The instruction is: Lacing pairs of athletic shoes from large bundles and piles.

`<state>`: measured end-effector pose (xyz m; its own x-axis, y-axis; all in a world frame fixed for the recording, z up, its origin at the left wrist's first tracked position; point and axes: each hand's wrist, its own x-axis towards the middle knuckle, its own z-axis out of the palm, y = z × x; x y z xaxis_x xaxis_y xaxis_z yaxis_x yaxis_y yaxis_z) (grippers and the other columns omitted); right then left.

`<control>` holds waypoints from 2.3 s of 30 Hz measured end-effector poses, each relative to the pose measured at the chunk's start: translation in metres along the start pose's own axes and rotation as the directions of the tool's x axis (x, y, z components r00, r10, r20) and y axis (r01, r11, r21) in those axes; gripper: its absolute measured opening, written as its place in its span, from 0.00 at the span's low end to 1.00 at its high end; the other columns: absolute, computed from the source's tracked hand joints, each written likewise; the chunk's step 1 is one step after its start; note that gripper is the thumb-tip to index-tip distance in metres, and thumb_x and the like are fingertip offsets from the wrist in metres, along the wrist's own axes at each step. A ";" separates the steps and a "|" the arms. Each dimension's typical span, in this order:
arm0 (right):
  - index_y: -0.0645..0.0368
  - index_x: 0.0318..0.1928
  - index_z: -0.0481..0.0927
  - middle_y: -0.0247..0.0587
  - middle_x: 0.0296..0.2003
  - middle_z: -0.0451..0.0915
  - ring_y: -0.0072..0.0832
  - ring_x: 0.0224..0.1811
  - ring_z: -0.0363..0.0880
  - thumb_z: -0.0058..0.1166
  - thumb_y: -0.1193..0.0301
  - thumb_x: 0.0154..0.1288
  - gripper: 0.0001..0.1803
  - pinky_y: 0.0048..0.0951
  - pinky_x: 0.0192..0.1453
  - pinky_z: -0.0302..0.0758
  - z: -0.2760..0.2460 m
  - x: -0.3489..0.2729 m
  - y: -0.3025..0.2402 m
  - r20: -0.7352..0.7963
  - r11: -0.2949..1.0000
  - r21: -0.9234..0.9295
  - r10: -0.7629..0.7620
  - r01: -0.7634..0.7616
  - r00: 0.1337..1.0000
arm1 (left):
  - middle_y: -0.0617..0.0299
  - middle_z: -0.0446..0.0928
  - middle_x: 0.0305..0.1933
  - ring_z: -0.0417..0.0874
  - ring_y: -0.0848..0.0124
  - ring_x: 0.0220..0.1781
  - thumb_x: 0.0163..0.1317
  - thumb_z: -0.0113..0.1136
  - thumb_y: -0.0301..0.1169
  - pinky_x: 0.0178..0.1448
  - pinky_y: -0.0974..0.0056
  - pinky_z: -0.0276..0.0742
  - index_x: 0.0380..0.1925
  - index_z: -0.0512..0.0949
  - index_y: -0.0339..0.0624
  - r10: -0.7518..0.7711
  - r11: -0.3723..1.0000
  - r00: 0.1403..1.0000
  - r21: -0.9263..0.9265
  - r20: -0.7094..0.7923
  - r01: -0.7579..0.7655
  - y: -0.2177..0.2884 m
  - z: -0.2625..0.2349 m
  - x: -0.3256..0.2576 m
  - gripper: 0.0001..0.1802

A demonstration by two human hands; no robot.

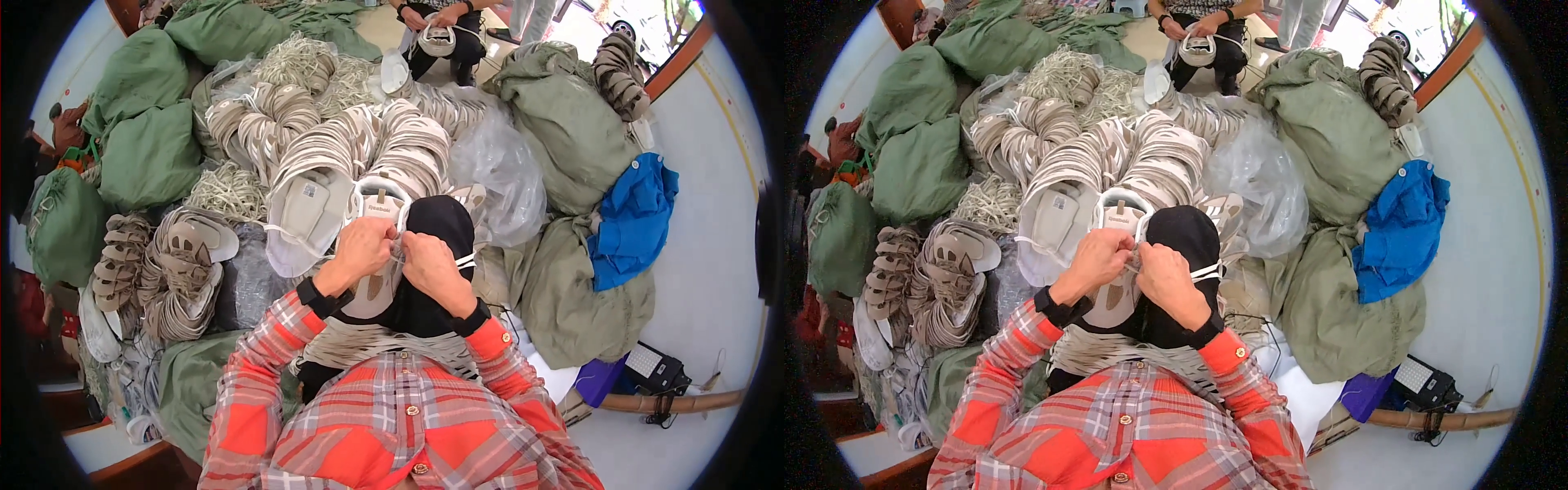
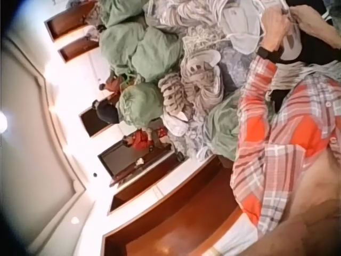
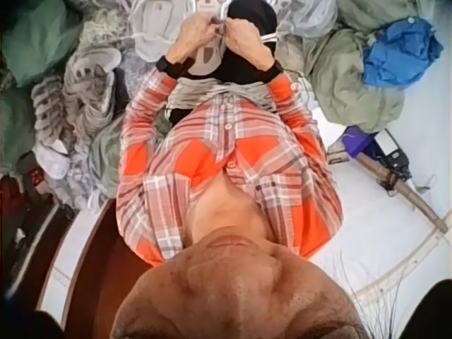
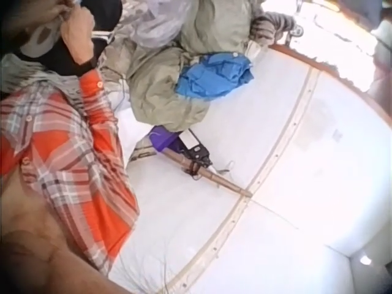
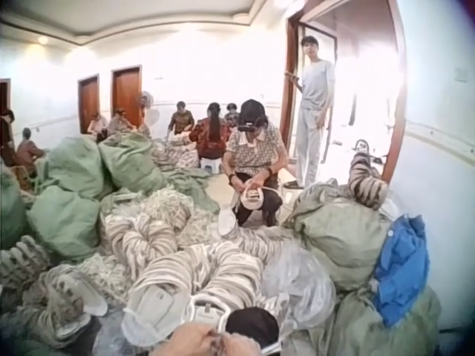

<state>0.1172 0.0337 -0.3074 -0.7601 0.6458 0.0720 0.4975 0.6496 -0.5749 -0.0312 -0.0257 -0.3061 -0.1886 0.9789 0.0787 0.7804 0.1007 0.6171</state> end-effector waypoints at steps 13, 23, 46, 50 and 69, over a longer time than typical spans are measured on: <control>0.65 0.26 0.74 0.57 0.23 0.77 0.50 0.24 0.78 0.46 0.74 0.57 0.07 0.43 0.29 0.74 0.007 0.007 0.001 -0.067 0.991 0.115 -0.059 0.066 0.996 | 0.42 0.77 0.26 0.79 0.46 0.32 0.49 0.54 0.32 0.36 0.47 0.74 0.26 0.79 0.36 0.181 0.983 0.978 -0.050 0.102 -0.177 -0.026 0.003 0.005 0.11; 0.66 0.32 0.71 0.60 0.23 0.76 0.53 0.26 0.78 0.45 0.73 0.63 0.07 0.45 0.30 0.74 0.004 -0.002 -0.012 -0.054 0.990 0.028 0.137 -0.135 0.989 | 0.54 0.73 0.27 0.76 0.59 0.34 0.44 0.58 0.30 0.40 0.58 0.71 0.23 0.74 0.39 0.595 0.711 0.759 0.266 0.265 -0.651 -0.006 -0.025 0.017 0.07; 0.56 0.46 0.77 0.42 0.33 0.77 0.38 0.38 0.76 0.45 0.64 0.65 0.14 0.36 0.43 0.70 -0.026 0.052 0.002 -0.003 0.899 -0.288 -0.346 0.330 0.938 | 0.54 0.77 0.39 0.75 0.59 0.44 0.59 0.54 0.29 0.52 0.61 0.68 0.39 0.77 0.37 -0.065 0.802 0.917 -0.567 -0.395 -0.187 -0.052 -0.002 0.002 0.10; 0.59 0.43 0.76 0.42 0.36 0.76 0.38 0.40 0.74 0.51 0.68 0.61 0.12 0.36 0.43 0.70 -0.012 0.042 0.010 -0.138 0.903 -0.250 -0.390 0.349 0.910 | 0.56 0.76 0.39 0.75 0.58 0.43 0.57 0.54 0.29 0.52 0.56 0.66 0.39 0.77 0.41 0.169 0.947 0.811 -0.135 -0.560 -0.291 -0.060 0.004 0.004 0.10; 0.56 0.31 0.77 0.40 0.31 0.72 0.40 0.38 0.69 0.55 0.71 0.53 0.05 0.39 0.43 0.68 -0.018 -0.052 -0.029 -0.279 0.959 -0.137 -0.278 0.249 0.919 | 0.58 0.71 0.34 0.72 0.61 0.40 0.53 0.57 0.31 0.45 0.57 0.65 0.34 0.75 0.44 0.544 0.798 0.837 0.268 0.064 -0.539 -0.006 -0.034 -0.002 0.08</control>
<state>0.1498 -0.0113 -0.2796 -0.7204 0.5248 0.4535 0.3451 0.8383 -0.4220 -0.0554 -0.0345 -0.2834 0.3048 0.8851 0.3517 0.8846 -0.4000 0.2399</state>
